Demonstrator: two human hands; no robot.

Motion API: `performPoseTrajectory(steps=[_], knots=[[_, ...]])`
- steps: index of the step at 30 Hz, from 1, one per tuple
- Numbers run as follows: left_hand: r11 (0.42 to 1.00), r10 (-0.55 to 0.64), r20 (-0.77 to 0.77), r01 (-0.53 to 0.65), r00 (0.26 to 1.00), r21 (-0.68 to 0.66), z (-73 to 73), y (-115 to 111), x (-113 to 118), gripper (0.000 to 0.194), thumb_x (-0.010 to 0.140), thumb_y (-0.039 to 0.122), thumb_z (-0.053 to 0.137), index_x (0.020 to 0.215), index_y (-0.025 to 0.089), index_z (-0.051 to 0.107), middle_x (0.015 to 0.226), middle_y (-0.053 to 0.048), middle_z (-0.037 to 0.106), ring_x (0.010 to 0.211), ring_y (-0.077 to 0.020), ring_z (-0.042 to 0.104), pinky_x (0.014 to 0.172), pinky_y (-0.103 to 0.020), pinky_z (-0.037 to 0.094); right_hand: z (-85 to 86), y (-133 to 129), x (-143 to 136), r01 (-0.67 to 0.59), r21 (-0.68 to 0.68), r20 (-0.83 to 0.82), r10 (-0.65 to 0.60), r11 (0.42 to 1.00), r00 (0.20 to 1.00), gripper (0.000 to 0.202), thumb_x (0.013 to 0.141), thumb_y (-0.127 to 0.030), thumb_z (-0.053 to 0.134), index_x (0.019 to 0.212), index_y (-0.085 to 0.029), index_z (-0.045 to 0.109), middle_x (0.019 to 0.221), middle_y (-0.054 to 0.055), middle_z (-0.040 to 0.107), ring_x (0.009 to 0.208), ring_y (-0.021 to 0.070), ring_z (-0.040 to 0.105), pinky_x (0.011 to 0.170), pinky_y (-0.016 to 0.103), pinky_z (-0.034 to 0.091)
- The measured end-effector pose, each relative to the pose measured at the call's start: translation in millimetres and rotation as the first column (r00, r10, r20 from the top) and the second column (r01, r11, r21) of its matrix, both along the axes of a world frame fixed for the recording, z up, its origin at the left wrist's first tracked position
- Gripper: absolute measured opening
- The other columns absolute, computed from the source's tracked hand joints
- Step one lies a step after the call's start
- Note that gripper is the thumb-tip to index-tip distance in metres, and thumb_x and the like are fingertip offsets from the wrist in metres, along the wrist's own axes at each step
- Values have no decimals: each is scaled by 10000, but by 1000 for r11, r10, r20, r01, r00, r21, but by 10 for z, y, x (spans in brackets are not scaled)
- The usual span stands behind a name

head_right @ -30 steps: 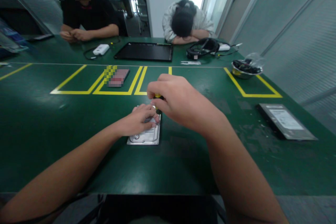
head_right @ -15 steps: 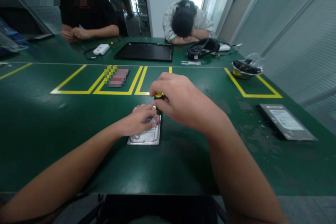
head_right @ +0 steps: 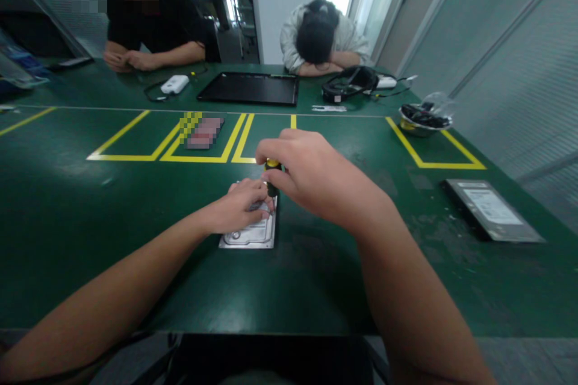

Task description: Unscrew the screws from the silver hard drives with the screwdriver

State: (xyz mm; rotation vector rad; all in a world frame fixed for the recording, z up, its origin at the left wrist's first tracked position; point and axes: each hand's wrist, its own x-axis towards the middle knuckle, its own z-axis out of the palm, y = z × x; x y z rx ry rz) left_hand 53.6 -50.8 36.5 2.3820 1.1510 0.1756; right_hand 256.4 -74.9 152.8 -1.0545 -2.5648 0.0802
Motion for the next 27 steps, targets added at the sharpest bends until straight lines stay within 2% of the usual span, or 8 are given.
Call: performPoseTrajectory(steps=[3,8,11,15,22,27], knots=[[1000,0,0,0,1000,1,-5,3,-3,206,839,290,553,999,257,678,1099,-51,564,1102,-295,458,952,-492,333,-12,6,-4,-42,1,-13,42,999,999,210,869,-174,535,991,-174,706,951,71,684,887,200,606,793,307,433],[1000,0,7,0,1000,-2,-4,2,-5,207,841,302,550,999,253,675,1089,-54,570,1100,-294,460,942,-497,333,12,-14,33,-103,-41,-9,103,994,995,319,877,-128,481,1108,-186,694,1088,73,691,986,203,615,876,318,436],[1000,3,10,-3,1000,-4,5,-2,-3,202,840,295,552,997,253,672,1096,-51,569,1106,-291,459,946,-497,331,9,-10,34,-52,-31,2,52,998,999,290,889,-175,506,1124,-188,675,1031,60,695,940,199,615,852,321,431],[1000,1,4,-1,1000,-7,16,-6,3,207,840,290,558,1003,250,678,1111,-56,566,1107,-295,458,946,-492,333,-8,7,10,14,3,7,-14,1000,1000,201,868,-238,572,1023,-178,686,924,63,678,851,202,595,763,313,421],[1000,2,9,-2,1000,-2,-3,-7,-4,202,836,290,562,998,251,675,1105,-53,577,1111,-292,459,953,-493,332,34,-31,45,-122,-58,-32,120,991,992,305,846,-109,499,1073,-181,689,1038,62,691,957,187,612,862,303,430],[1000,-1,23,1,1000,9,-18,-3,-7,206,843,293,550,1000,246,675,1105,-57,574,1102,-285,465,954,-490,336,23,-17,40,-66,-35,-34,65,997,997,234,848,-149,530,1021,-198,680,944,32,691,863,174,608,790,290,418]])
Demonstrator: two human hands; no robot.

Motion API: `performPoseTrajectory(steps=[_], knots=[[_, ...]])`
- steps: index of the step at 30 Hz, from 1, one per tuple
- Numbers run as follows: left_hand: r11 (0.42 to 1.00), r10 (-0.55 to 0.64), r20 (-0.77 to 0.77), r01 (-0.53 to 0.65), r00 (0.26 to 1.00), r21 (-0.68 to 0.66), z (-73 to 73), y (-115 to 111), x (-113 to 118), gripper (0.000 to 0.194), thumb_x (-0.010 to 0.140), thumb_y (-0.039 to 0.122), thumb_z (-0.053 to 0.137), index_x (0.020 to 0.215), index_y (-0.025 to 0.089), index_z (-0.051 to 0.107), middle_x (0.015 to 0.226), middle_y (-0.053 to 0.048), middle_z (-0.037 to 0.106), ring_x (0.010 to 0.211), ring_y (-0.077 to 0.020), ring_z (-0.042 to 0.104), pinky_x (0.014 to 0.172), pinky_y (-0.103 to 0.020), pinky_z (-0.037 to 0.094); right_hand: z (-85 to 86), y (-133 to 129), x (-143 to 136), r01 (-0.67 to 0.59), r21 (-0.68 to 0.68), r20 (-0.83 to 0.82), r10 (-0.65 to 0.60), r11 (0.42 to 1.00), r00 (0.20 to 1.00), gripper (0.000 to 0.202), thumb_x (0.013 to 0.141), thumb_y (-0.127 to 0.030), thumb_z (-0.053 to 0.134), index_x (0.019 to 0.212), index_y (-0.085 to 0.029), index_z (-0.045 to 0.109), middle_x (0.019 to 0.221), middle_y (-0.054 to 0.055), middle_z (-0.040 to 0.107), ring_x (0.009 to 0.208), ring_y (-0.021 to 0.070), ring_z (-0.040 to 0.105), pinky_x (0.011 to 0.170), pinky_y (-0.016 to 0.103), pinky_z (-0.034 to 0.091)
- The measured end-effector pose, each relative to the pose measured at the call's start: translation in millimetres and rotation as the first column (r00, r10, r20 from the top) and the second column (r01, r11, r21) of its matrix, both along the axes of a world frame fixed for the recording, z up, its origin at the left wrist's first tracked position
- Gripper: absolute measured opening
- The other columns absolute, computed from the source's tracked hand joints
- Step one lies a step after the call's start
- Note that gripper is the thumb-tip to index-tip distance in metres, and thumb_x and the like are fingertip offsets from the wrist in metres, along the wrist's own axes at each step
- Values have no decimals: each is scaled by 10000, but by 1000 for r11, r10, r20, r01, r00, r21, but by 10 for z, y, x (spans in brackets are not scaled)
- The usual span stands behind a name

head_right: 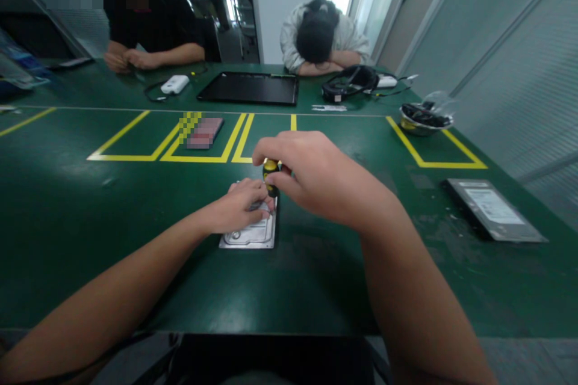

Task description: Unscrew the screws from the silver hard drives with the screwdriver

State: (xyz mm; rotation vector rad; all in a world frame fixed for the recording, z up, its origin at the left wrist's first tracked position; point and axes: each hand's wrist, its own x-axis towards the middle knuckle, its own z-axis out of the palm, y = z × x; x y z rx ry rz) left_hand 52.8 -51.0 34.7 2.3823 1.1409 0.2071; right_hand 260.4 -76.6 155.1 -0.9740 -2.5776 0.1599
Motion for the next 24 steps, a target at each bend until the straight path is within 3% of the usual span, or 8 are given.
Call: performPoseTrajectory(steps=[4,11,18,24], knots=[[1000,3,-4,-3,1000,-8,13,0,2,204,842,286,556,1006,257,673,1128,-57,572,1110,-291,466,951,-498,335,-20,11,-27,46,37,19,-47,998,999,148,841,-191,570,942,-189,677,852,33,660,796,175,584,730,284,395],[1000,3,-18,-3,1000,-14,34,2,4,213,836,272,552,1007,253,679,1099,-54,570,1105,-292,468,944,-486,336,-12,-15,-5,5,26,1,-5,1000,1000,268,834,-138,522,1046,-187,677,937,34,685,807,164,587,762,283,404],[1000,0,-18,-1,1000,-25,46,1,4,211,839,272,547,1008,247,672,1113,-56,568,1112,-291,461,953,-496,330,0,-7,-24,77,36,15,-77,996,997,174,839,-175,562,955,-182,691,850,34,667,789,174,578,730,287,386],[999,-12,-49,11,999,-39,80,5,18,208,840,275,552,1016,256,660,1138,-57,557,1123,-302,450,952,-511,340,-4,-5,-35,60,41,17,-61,997,998,141,872,-203,561,914,-172,692,878,48,648,798,169,564,709,278,373]])
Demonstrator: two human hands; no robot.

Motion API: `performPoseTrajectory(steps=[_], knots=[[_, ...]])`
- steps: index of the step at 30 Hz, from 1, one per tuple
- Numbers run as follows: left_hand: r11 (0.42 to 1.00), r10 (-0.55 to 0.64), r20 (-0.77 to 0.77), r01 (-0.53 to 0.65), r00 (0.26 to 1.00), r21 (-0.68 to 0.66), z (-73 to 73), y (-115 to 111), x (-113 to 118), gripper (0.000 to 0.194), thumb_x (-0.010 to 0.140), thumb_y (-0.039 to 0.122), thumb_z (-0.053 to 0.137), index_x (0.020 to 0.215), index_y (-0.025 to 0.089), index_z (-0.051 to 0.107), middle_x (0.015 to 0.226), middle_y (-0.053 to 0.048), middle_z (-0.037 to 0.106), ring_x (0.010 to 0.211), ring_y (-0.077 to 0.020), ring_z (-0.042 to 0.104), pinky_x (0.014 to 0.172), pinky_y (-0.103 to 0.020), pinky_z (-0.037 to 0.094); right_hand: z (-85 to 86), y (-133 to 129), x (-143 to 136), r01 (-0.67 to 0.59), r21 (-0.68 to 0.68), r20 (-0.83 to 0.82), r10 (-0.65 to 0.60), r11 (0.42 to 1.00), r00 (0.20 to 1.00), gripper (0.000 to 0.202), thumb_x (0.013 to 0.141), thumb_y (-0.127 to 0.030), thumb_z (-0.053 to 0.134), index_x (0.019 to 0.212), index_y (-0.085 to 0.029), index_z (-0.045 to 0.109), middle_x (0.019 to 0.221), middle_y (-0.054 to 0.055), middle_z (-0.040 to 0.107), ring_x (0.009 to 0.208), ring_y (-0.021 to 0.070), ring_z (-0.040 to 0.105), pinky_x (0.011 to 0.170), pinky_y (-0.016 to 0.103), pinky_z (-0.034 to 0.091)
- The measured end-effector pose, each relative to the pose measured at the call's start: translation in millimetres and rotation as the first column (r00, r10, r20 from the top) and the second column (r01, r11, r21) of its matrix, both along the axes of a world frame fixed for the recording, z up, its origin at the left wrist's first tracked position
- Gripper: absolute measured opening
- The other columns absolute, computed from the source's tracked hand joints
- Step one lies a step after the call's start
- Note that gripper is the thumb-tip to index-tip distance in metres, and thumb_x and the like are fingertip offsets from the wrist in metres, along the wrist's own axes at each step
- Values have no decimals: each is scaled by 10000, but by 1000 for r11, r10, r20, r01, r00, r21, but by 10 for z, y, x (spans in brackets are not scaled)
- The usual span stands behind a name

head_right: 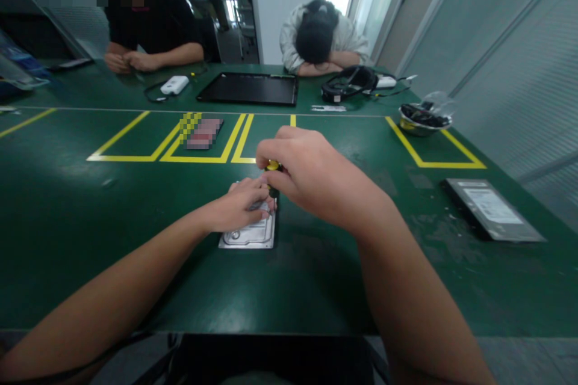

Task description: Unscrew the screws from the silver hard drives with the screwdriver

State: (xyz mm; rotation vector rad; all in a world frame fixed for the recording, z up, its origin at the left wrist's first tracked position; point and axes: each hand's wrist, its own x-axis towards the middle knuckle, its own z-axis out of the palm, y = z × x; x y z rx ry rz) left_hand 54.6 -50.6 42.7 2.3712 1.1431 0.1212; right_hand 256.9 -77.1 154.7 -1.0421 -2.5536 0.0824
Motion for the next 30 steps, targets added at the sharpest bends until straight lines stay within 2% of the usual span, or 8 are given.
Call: performPoseTrajectory(steps=[5,15,21,26,30], knots=[[1000,-18,-22,17,1000,-14,15,14,16,233,841,284,544,1045,273,656,1175,-55,540,1139,-305,434,958,-504,349,-18,-7,9,14,21,-28,-13,1000,1000,175,850,-195,586,995,-170,679,873,26,664,777,157,572,715,272,376],[999,-34,-87,34,996,-3,40,42,31,217,837,293,550,1029,269,649,1135,-69,528,1115,-310,449,918,-509,367,-21,-13,-21,29,27,-26,-28,999,999,133,871,-219,573,896,-173,695,853,42,652,804,175,577,716,286,393],[999,-45,-61,45,997,-9,33,44,22,199,830,274,549,1009,265,636,1206,-59,519,1109,-304,455,932,-510,362,-10,-32,23,10,-2,-48,-10,1000,999,211,854,-169,568,1019,-198,696,949,30,706,816,171,614,755,292,432],[999,-36,-59,35,998,-12,31,41,20,206,830,289,549,1013,265,641,1189,-59,523,1128,-311,447,942,-516,363,-11,-24,11,31,0,-41,-31,1000,999,190,845,-158,565,968,-181,707,882,30,685,794,164,600,739,288,417],[999,-33,-71,32,997,-14,40,40,21,219,837,311,545,1027,266,644,1157,-65,524,1127,-316,447,930,-519,372,-30,-7,-26,34,-10,-39,-35,999,999,135,849,-208,587,912,-175,703,860,43,654,830,182,584,718,290,400]])
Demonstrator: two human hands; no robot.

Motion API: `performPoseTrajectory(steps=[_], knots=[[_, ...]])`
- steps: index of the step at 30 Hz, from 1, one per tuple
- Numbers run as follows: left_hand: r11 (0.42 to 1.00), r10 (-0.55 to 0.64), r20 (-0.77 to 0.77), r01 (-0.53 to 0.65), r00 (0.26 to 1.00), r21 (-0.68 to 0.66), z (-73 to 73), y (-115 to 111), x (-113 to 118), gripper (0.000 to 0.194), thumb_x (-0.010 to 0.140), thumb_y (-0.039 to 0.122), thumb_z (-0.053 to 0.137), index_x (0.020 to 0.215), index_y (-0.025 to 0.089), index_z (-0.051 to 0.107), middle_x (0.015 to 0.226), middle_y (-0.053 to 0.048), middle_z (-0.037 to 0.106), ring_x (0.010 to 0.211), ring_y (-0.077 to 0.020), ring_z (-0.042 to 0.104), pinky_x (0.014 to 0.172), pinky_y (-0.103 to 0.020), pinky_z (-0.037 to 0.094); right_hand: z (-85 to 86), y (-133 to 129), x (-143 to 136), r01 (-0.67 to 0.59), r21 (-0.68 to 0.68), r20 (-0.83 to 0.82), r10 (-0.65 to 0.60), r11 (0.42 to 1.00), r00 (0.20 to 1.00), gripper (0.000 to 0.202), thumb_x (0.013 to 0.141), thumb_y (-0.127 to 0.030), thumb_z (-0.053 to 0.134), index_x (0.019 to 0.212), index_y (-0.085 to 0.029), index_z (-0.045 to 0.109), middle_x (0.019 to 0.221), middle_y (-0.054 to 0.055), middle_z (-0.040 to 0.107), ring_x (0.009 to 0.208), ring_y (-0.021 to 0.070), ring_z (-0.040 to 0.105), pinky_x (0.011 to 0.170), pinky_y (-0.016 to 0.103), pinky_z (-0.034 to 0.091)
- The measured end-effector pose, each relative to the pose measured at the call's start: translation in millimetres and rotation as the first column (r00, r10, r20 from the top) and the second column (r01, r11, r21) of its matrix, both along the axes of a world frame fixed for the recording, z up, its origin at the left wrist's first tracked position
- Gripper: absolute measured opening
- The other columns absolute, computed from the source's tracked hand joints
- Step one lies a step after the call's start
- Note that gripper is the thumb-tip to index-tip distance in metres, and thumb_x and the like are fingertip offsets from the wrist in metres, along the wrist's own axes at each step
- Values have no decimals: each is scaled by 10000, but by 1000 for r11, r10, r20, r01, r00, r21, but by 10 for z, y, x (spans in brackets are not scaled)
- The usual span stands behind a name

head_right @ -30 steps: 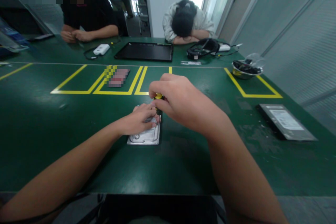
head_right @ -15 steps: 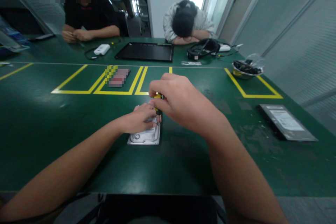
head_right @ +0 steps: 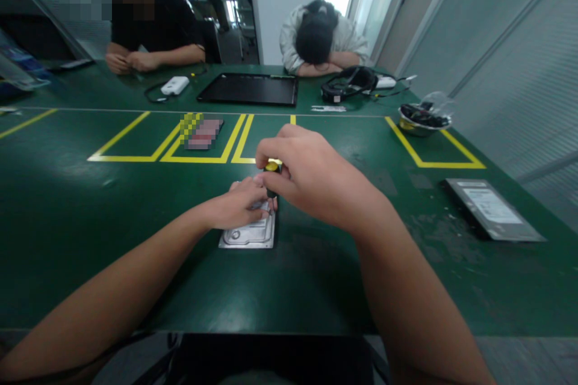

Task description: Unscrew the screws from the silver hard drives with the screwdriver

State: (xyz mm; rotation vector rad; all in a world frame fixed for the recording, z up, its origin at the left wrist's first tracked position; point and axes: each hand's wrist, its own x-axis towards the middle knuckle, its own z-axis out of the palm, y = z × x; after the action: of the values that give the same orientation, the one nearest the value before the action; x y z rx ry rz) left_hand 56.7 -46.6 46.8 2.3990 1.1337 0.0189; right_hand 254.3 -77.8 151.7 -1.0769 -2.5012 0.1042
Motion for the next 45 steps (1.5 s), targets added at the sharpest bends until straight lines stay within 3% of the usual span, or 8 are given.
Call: performPoseTrajectory(steps=[8,14,19,26,32,39,45], knots=[[1000,-9,19,9,1000,11,-31,4,-9,218,836,294,545,1032,283,641,1184,-55,531,1128,-305,457,932,-515,364,-9,-12,21,-15,-27,1,15,1000,1000,265,840,-144,532,1060,-184,674,1003,55,692,874,190,601,792,306,430],[1000,1,-15,-1,1000,14,-29,8,-3,225,836,323,542,1031,278,644,1146,-60,524,1111,-311,454,927,-511,376,-19,6,-2,-16,5,6,16,1000,1000,190,868,-209,555,978,-176,707,931,54,692,858,189,606,783,299,419],[1000,-3,10,3,1000,3,-20,1,-5,212,842,311,535,1022,272,638,1163,-51,526,1103,-298,451,941,-504,368,-23,-8,11,4,-37,-16,-4,999,1000,285,856,-166,536,1107,-192,669,943,30,695,826,169,602,768,285,411],[1000,4,-1,-4,1000,8,-12,3,-1,212,834,319,546,1012,265,646,1155,-68,535,1123,-316,445,928,-512,371,-45,18,-8,-34,-13,-38,34,999,999,128,831,-178,581,927,-182,665,926,56,650,867,190,564,744,286,396],[1000,-12,23,12,1000,4,-10,-7,-11,231,840,303,536,1047,278,635,1175,-53,529,1120,-298,444,949,-496,359,2,-8,31,-59,-72,-43,56,996,998,261,831,-125,544,1049,-189,674,1007,39,693,865,171,601,800,293,425],[1000,-9,22,9,1000,16,-24,-8,-8,240,837,296,546,1057,300,643,1159,-51,529,1115,-303,447,931,-502,364,-18,18,12,-29,-1,-49,29,1000,998,146,830,-177,601,923,-181,713,899,41,677,856,180,605,779,297,435],[1000,-11,21,11,1000,-3,11,-20,-5,246,837,278,540,1056,287,651,1208,-54,530,1132,-305,443,939,-510,354,-7,-4,30,-17,-23,-53,15,1000,998,269,832,-128,554,1035,-200,716,994,22,718,856,163,631,806,291,448]])
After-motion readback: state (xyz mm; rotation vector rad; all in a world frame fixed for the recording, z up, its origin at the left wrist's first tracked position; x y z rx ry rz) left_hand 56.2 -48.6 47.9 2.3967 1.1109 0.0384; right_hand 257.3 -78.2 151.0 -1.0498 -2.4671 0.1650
